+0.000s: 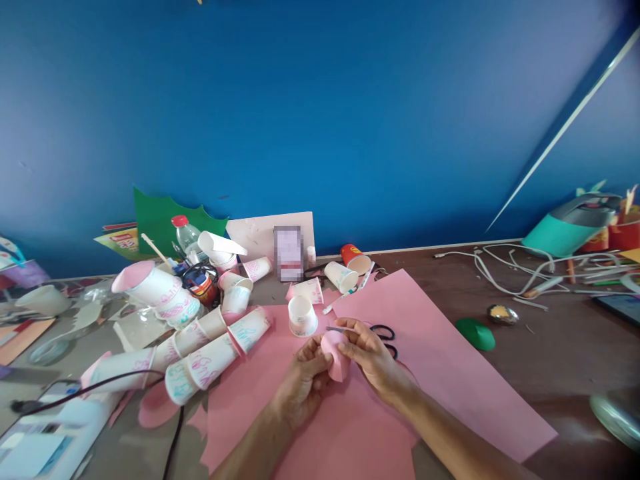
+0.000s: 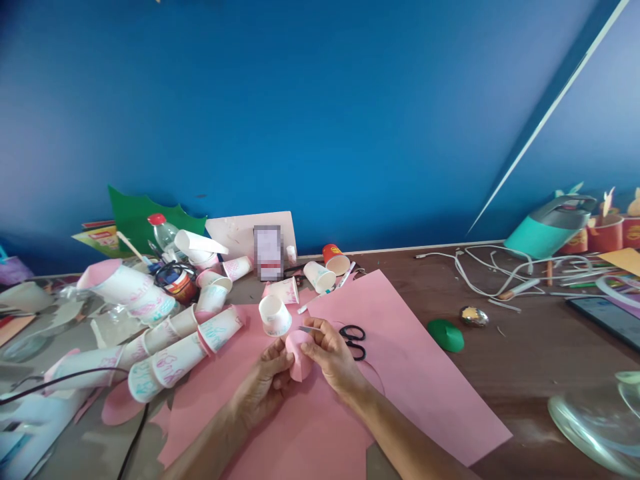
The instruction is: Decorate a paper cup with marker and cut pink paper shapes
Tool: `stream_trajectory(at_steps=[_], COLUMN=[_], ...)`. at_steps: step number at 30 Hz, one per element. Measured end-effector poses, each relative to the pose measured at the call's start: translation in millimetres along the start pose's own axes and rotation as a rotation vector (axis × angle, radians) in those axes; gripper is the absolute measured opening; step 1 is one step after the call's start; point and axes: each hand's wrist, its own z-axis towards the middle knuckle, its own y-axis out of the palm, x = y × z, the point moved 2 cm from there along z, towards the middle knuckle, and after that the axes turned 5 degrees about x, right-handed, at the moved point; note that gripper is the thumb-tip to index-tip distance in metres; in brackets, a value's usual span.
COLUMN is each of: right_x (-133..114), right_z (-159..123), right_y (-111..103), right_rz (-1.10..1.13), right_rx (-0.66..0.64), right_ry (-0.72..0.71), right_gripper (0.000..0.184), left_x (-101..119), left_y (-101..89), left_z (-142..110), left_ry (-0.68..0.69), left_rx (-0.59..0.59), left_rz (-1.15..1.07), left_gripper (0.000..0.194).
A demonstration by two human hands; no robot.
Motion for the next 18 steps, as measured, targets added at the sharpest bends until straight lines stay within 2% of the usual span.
stream_trajectory(at_steps=[9,18], right_x=[-3.1,-2.0], right_z=[-3.3,3.0], right_y=[1.8,-6.6], right_rz=[-0.020,0.039], right_rx=[-0.037,0.069], right_ry=[0.007,0.022], right_gripper=[0.051,0.056], left_x=[0.7,0.5], left_y=[-2.8,-8.7], left_z=[1.2,4.3], left_ry=[0.021,0.114], left_rx=[-0.066,0.027], left_rz=[0.018,0.054], left_gripper=[0.031,0.041])
